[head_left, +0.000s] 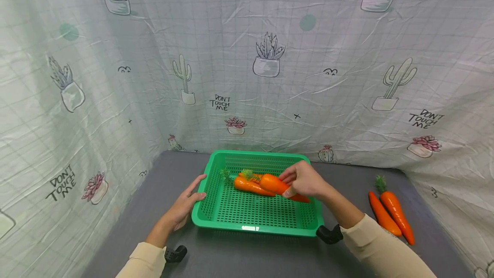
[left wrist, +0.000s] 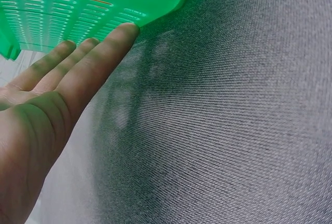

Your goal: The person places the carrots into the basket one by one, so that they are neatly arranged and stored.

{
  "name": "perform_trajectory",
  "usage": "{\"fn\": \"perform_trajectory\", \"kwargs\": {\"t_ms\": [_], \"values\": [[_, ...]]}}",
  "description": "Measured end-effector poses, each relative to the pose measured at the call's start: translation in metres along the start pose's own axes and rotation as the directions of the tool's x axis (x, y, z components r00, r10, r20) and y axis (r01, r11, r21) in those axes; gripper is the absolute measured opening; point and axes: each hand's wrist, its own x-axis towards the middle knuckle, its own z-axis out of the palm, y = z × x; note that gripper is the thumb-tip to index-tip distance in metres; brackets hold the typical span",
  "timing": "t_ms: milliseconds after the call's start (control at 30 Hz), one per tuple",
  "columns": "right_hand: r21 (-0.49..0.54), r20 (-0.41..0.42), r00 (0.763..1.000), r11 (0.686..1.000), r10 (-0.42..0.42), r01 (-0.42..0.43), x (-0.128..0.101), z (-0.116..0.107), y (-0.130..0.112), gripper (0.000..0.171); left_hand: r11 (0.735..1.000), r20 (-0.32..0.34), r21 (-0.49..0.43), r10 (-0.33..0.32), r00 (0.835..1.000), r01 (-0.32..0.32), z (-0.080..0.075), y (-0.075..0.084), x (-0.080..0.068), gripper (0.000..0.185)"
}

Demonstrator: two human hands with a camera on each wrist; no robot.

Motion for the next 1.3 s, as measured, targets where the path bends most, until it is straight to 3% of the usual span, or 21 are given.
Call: {"fn": "perform_trajectory", "kwargs": {"t_ms": [400, 1300], "values": [[0.009, 0.031, 0.999, 1.0, 0.013, -0.013, 0.01, 0.009, -0.004, 0.046, 1.0, 0.013, -0.008, 0.0, 1.0, 0.0, -0.002, 0.0, 0.002, 0.072], [-0.058, 0.129, 0.991, 0.997, -0.045, 0.053, 0.031, 0.023, -0.012, 0.04, 1.0, -0.004, 0.001, -0.004, 1.0, 0.004, -0.001, -0.002, 0.002, 0.072]]}}
